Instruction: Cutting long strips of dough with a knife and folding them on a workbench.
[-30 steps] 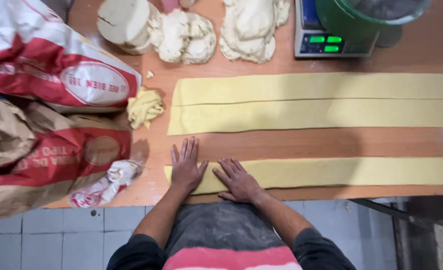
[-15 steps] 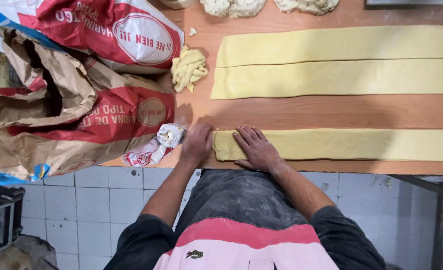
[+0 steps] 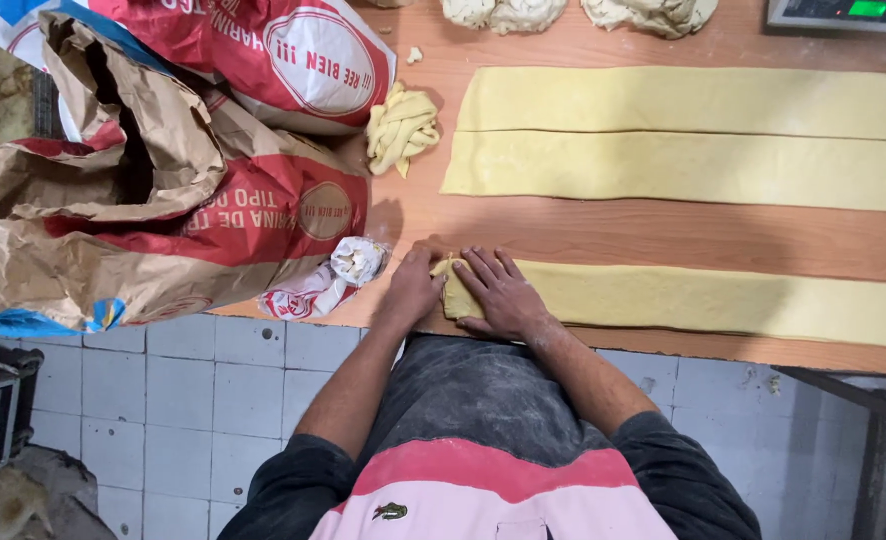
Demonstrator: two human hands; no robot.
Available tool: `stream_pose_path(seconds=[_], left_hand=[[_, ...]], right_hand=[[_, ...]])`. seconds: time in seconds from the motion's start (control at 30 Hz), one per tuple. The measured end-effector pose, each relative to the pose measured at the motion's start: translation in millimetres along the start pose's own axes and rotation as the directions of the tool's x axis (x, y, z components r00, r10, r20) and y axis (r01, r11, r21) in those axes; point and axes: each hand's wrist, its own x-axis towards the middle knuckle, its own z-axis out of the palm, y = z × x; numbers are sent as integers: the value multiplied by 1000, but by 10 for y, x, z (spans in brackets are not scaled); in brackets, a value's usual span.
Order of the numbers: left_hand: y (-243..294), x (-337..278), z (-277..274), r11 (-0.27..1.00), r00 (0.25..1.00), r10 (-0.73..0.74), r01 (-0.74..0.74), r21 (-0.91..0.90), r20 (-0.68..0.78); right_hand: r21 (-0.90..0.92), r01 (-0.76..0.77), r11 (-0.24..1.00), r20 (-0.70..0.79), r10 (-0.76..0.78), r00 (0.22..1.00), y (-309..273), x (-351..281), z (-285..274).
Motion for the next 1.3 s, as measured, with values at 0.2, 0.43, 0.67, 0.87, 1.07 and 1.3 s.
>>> stream_pose_path(seconds=[0.2, 0.43, 0.67, 0.87, 1.07, 1.3], left_hand=[[-46, 308, -108, 976, 968, -174, 145, 164, 183], [21, 159, -83, 999, 999, 29, -29, 14, 14], [142, -240, 199, 907, 904, 400, -368, 203, -149], [291, -327, 339, 803, 888, 450, -447, 395, 90], [460, -167, 192, 832, 927, 368, -364, 418, 74], [534, 1131, 414, 991, 918, 33, 22, 133, -395]], right_hand=[[-13, 62, 998, -36, -63, 997, 63, -55, 78], [5, 59, 998, -56, -59, 997, 79, -17, 47], [85, 39, 996, -68, -33, 997, 114, -122, 13], [78, -71, 994, -78, 77, 994, 277, -611, -227], [24, -328, 944, -127, 328, 936, 774, -1438, -270], [5, -565, 825, -129, 561, 818, 1493, -2155, -372]])
